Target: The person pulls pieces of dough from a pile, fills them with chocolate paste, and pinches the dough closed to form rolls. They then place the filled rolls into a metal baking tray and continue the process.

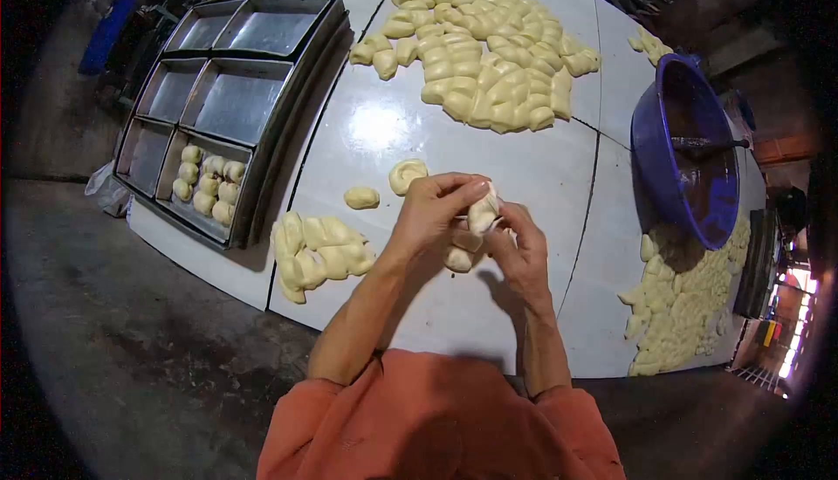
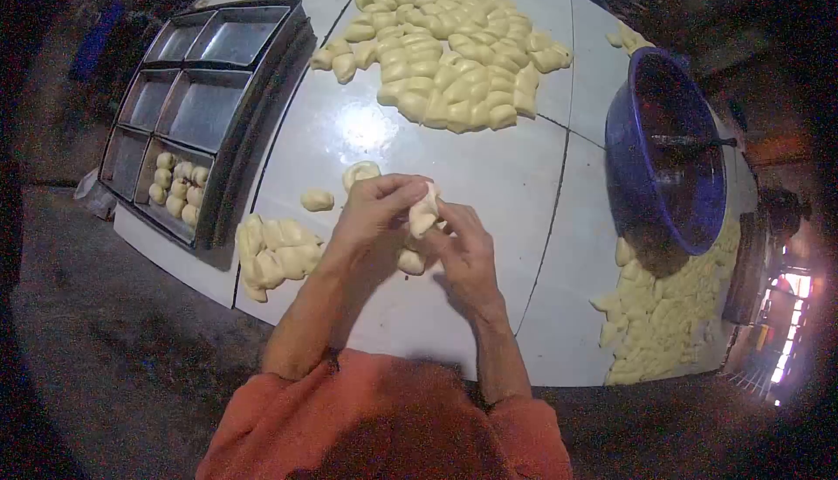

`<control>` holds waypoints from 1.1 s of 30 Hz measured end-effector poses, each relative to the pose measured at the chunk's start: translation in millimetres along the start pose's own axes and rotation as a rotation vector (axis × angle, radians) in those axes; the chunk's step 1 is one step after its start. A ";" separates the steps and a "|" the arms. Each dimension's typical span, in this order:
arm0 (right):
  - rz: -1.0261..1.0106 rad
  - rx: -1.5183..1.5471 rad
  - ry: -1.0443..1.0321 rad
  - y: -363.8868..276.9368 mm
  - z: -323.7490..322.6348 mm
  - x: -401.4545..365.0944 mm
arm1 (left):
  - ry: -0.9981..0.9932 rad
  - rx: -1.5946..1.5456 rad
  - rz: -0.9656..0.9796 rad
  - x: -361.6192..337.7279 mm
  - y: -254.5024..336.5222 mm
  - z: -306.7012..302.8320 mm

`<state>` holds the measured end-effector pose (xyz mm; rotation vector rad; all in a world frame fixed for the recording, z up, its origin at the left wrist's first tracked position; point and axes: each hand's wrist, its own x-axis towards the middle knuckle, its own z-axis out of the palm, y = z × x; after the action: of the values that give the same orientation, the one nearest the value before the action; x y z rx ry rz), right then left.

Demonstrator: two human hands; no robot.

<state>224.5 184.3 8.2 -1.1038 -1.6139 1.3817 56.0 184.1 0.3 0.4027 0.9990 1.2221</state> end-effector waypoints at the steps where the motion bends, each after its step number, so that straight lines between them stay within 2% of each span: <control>1: -0.195 -0.156 -0.054 1.0 -0.5 -0.2 | -0.011 -0.017 0.002 0.5 1.5 -2.1; 4: -0.161 -0.169 -0.002 -4.2 0.9 -2.5 | -0.048 0.064 -0.035 -12.3 14.0 4.7; 5: -0.042 -0.048 0.066 3.1 0.7 -3.8 | -0.058 0.049 -0.044 -18.2 13.5 10.2; 9: -0.384 -0.138 0.207 14.4 1.0 4.6 | -0.096 0.031 -0.046 -25.5 12.7 9.4; 12: -0.285 0.131 0.398 13.9 23.4 4.1 | -0.077 0.115 0.002 -21.2 -0.6 6.6; 13: -0.339 0.122 0.460 13.6 29.3 7.9 | -0.101 0.234 0.002 -22.2 2.3 5.2; 16: -0.413 -0.130 0.390 27.8 18.5 7.9 | -0.124 0.123 -0.041 -29.0 -1.0 7.0; 17: -0.446 -0.181 0.423 29.7 16.9 9.7 | -0.166 0.136 -0.043 -29.4 -1.2 4.0; 20: -0.254 -0.193 0.336 29.3 9.8 7.6 | -0.196 0.270 0.000 -30.7 -0.8 3.6; 21: -0.272 -0.199 0.259 28.9 6.1 11.5 | -0.154 0.276 -0.004 -28.2 0.0 4.1; 24: -0.194 -0.267 0.316 5.9 15.8 8.4 | -0.062 0.014 -0.092 -25.0 2.0 2.6; 25: -0.338 -0.296 0.282 -3.4 15.8 9.4 | -0.073 0.095 -0.024 -22.1 1.2 -0.2; 28: -0.206 -0.277 0.103 -10.9 12.5 -1.6 | -0.068 0.257 -0.055 -25.0 1.0 -6.5; 29: -0.174 -0.250 0.086 8.5 5.6 -3.9 | -0.072 0.313 -0.065 -25.9 0.9 -8.0; 32: 0.076 -0.138 0.163 9.6 5.6 1.8 | 0.081 0.849 0.191 -34.3 1.3 -15.1; 33: 0.208 -0.134 0.160 14.3 7.1 3.4 | 0.137 0.864 0.146 -39.7 0.8 -19.5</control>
<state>218.9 185.6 -7.1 -1.4593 -1.5271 1.2916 39.6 143.5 7.0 1.0862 1.6215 0.8966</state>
